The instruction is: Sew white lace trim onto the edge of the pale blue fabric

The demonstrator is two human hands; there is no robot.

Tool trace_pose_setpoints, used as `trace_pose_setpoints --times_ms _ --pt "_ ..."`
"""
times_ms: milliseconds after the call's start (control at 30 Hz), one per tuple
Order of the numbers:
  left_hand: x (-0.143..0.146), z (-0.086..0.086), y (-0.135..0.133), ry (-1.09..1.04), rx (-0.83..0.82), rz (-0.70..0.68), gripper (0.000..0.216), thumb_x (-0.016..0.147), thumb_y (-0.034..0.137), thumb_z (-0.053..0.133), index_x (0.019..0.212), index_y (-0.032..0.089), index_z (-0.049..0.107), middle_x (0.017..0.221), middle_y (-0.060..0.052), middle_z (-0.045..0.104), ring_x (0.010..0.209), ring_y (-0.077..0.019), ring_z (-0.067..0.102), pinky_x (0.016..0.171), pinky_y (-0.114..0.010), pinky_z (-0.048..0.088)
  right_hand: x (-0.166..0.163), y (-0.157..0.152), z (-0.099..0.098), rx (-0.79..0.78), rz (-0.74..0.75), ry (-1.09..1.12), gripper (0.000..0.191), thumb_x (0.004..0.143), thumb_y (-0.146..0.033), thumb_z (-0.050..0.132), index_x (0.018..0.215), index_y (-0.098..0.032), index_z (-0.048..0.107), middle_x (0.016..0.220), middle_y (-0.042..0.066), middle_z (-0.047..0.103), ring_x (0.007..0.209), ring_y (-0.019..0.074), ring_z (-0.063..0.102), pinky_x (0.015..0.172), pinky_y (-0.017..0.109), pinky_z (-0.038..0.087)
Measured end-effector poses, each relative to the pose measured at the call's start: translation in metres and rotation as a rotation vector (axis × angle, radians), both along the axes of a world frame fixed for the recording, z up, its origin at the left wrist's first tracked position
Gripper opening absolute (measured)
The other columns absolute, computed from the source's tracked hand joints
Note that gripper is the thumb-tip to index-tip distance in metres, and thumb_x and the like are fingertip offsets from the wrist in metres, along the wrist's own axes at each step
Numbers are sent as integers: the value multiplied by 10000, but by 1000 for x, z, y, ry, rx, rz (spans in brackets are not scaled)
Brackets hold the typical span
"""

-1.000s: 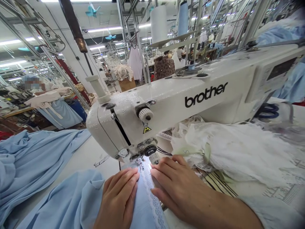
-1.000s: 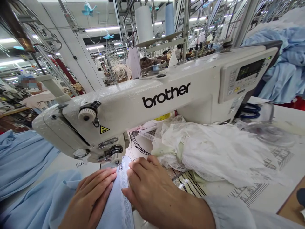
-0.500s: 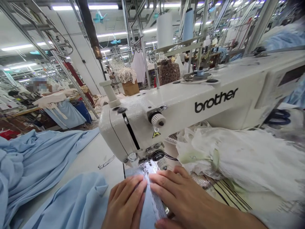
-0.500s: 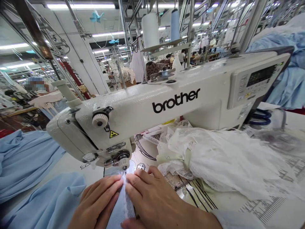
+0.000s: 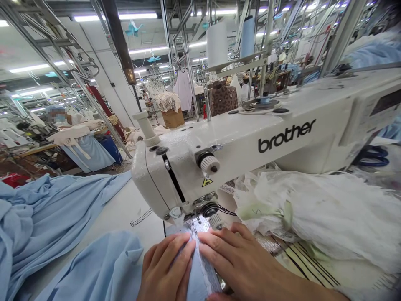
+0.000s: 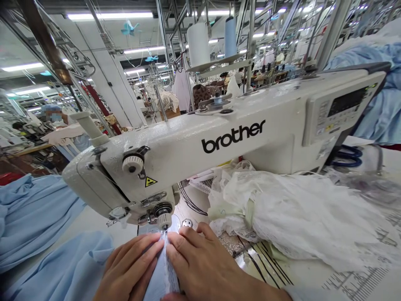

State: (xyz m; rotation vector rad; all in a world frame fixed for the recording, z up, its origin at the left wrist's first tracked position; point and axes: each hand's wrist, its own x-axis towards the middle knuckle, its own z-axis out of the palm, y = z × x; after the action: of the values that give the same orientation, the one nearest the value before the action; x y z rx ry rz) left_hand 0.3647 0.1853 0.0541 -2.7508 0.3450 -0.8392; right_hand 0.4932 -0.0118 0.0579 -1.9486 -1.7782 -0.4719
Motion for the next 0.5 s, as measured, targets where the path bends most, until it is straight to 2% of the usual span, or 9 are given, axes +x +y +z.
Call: trace_pose_setpoints --times_ms 233,400,500 --pt "3 -2 6 -25 44 -11 311 942 295 488 1222 252 619 1224 45 668 1057 -140 648 797 -279 549 3 8 -7 167 -32 -57 606 1031 -562 149 1171 -171 590 1198 24 669 974 189 602 777 366 427" --pt "5 -7 1 -75 -22 9 262 964 278 473 1175 265 629 1152 55 703 1021 -133 654 787 -277 503 1 7 -8 111 -33 -87 451 1036 -211 168 1157 -134 596 1196 45 668 952 180 606 755 368 435" --pt "7 -12 -5 -124 -108 58 238 978 240 447 1131 267 627 1100 50 721 1002 -140 652 817 -305 460 0 8 -13 162 -73 -103 429 1026 -171 196 1158 -154 603 1197 22 669 944 179 601 749 367 445"
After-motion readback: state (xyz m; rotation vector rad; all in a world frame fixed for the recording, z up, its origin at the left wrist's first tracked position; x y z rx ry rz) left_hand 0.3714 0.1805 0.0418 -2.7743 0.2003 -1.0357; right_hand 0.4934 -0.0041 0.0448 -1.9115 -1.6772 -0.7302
